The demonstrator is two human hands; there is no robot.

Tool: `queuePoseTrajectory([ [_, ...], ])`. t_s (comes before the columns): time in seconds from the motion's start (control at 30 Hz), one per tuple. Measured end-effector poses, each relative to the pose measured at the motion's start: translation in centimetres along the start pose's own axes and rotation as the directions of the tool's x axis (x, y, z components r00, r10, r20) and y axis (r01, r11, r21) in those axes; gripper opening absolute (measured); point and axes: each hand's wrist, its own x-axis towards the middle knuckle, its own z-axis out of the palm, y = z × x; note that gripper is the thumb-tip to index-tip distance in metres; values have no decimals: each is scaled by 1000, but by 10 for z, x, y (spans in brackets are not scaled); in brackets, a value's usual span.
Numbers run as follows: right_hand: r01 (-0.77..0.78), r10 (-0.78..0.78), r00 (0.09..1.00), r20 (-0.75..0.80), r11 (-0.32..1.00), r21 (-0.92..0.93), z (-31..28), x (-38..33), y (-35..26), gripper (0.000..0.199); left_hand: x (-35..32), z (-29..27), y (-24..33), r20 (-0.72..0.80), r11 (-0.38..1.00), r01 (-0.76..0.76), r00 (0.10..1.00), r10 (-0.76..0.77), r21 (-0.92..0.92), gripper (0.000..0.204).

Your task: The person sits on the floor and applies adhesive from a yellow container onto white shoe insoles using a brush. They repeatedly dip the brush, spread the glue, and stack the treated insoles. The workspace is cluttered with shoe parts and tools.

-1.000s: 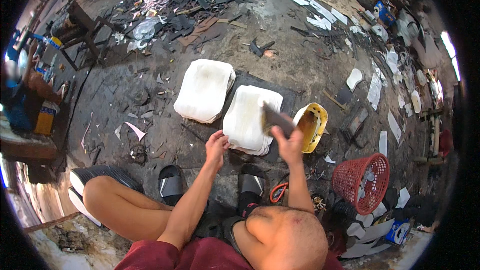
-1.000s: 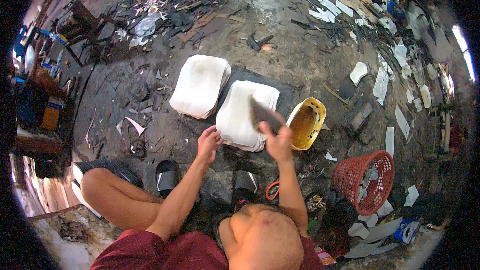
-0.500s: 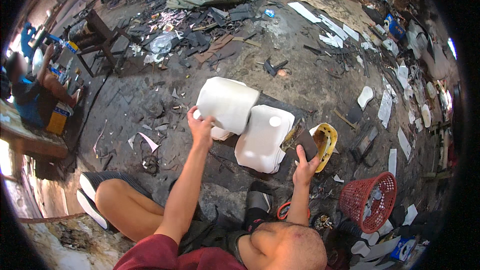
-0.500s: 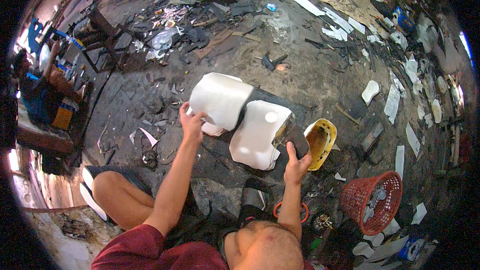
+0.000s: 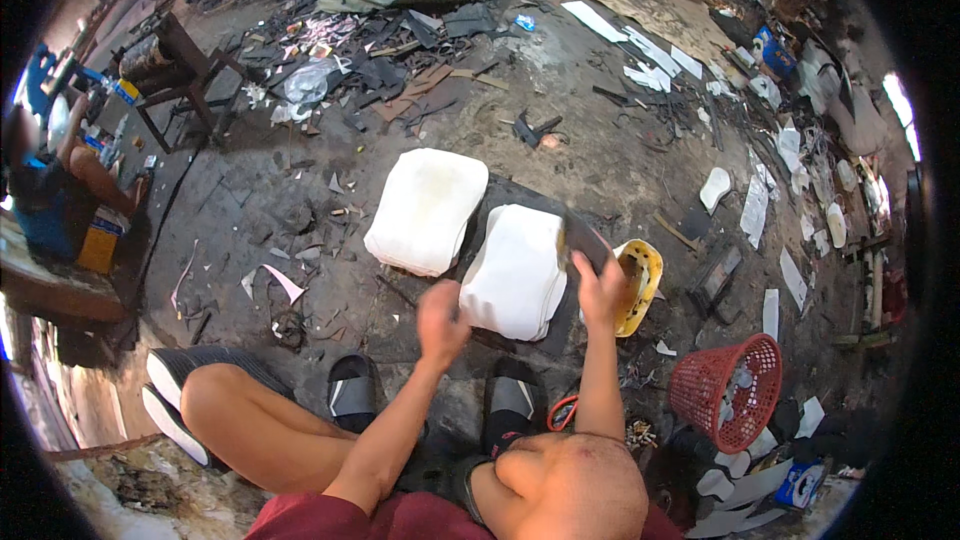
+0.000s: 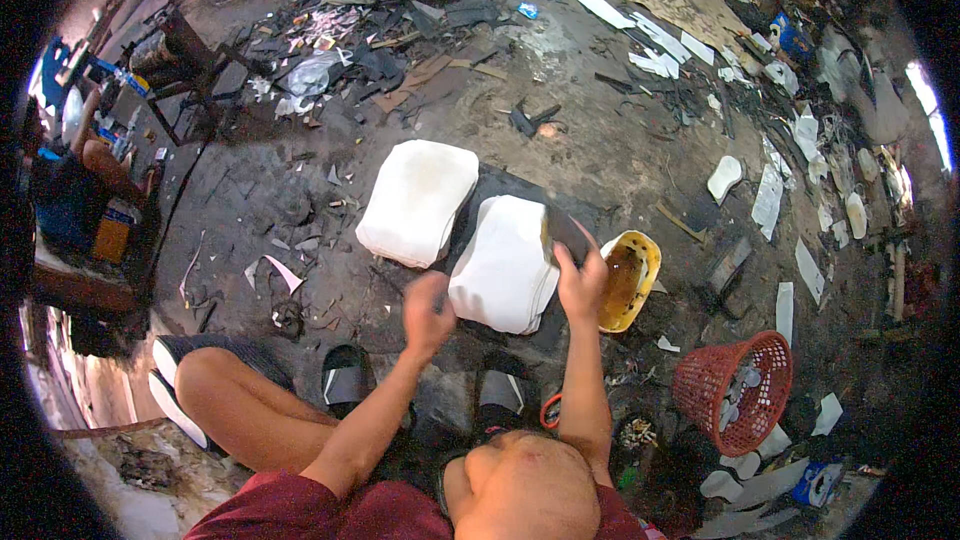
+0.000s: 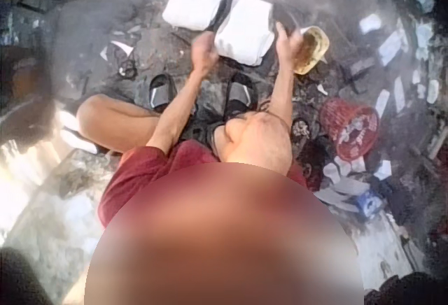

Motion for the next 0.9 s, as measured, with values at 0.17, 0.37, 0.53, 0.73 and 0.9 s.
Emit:
queuePoseTrajectory([
  [0.17, 395, -220, 895, 389, 797, -458, 54, 38, 49, 42, -31, 29, 27, 414, 955, -256, 893, 176, 147, 62],
  [0.37, 377, 231, 771, 594, 585, -718, 81, -17, 56, 38, -19, 28, -5, 439, 979, -186, 875, 206, -88, 60],
  [0.53, -438, 435, 899, 57, 894, 98, 31, -24, 53, 35, -19, 38, 0, 92, 948, 286, 957, -275, -140, 63],
  [0.73, -571, 682, 724, -103, 677, 465, 22, -85, 78, 32, -8, 38, 24, 369, 734, 626, 768, -524, -262, 78],
  [0.9, -580, 620, 766, -168, 780, 233, 14, -62, 78, 43, 13, 35, 9, 351, 798, 502, 851, -389, -333, 75],
])
